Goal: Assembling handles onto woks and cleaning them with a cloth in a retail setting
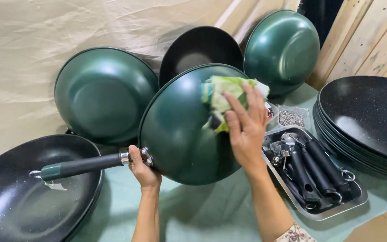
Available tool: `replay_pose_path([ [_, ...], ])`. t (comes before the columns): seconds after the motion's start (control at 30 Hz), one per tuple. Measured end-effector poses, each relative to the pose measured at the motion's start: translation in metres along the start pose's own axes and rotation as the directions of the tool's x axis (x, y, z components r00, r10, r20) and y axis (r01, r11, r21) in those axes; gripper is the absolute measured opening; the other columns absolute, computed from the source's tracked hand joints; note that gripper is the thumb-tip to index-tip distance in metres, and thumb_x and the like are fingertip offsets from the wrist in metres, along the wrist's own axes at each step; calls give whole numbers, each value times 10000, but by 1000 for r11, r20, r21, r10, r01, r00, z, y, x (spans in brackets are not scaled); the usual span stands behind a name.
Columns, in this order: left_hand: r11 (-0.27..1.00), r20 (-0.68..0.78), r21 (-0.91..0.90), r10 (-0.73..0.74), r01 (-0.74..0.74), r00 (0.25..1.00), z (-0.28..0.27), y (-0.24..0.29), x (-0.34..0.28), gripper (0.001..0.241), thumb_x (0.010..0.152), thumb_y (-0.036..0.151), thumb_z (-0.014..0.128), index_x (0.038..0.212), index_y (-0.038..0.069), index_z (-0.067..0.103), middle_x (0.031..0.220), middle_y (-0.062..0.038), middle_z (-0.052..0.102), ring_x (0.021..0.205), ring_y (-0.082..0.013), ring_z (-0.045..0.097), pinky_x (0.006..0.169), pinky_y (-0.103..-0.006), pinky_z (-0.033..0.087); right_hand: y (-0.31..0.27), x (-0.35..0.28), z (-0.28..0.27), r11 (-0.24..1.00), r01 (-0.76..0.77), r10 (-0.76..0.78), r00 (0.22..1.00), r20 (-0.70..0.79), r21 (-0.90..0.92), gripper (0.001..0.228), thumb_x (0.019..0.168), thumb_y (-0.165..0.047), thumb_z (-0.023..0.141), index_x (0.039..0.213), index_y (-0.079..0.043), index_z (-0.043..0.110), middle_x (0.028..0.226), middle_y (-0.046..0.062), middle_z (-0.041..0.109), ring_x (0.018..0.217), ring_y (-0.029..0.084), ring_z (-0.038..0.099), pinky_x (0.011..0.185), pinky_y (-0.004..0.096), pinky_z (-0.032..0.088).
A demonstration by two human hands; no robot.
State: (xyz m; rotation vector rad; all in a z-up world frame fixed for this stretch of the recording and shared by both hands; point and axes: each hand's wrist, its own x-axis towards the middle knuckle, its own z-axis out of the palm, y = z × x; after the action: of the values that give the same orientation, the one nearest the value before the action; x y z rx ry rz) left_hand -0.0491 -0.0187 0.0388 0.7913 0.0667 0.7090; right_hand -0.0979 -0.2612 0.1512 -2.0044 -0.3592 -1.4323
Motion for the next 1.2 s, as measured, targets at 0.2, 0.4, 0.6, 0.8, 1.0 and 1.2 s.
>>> replay_pose_path([
  [0.2,987,-10,152,47,-45,999,-5,-13,-7,539,1088,403,580,626,123,576,479,-11,496,403,-53,465,414,-153,393,-2,-1,0,999,-8,10,999,-53,38,374,1124,-374,465,1432,-260,644,1621,126,417,1537,387,271,1258,543,109],
  [0.4,982,35,152,105,-110,994,57,60,-47,439,1085,363,564,731,108,615,603,-16,571,517,-77,488,516,-247,482,-89,-41,45,904,376,-375,926,47,-205,350,955,-428,689,1304,-423,700,1511,37,577,1488,355,414,1209,697,123],
  [0.6,992,23,-62,-112,113,993,8,5,-13,383,1034,401,538,1092,45,668,1086,-91,717,987,-197,688,874,-343,569,-85,-42,39,882,433,-389,891,234,-184,349,1092,-440,594,1437,-397,608,1583,41,469,1522,324,311,1223,664,103],
  [0.8,997,-132,66,-23,31,991,-4,-6,2,475,1073,423,608,687,148,603,553,34,570,455,-18,533,488,-134,482,-9,-33,51,988,51,-46,998,35,-147,415,1108,-365,519,1514,-288,559,1702,117,291,1585,342,184,1251,497,97],
  [1.0,995,-205,37,-81,91,975,8,7,4,478,1031,475,652,712,119,650,597,-44,639,483,-89,609,486,-209,533,-45,-66,72,953,232,-211,970,122,-195,452,1082,-402,506,1525,-316,529,1703,155,275,1587,418,131,1251,561,51],
  [1.2,985,-218,81,-131,152,967,14,24,-7,479,1018,527,655,717,155,644,673,-27,690,538,-71,609,539,-244,523,-67,-98,93,869,442,-427,897,113,-223,417,1007,-517,558,1422,-495,581,1613,-12,459,1554,345,290,1212,692,172],
])
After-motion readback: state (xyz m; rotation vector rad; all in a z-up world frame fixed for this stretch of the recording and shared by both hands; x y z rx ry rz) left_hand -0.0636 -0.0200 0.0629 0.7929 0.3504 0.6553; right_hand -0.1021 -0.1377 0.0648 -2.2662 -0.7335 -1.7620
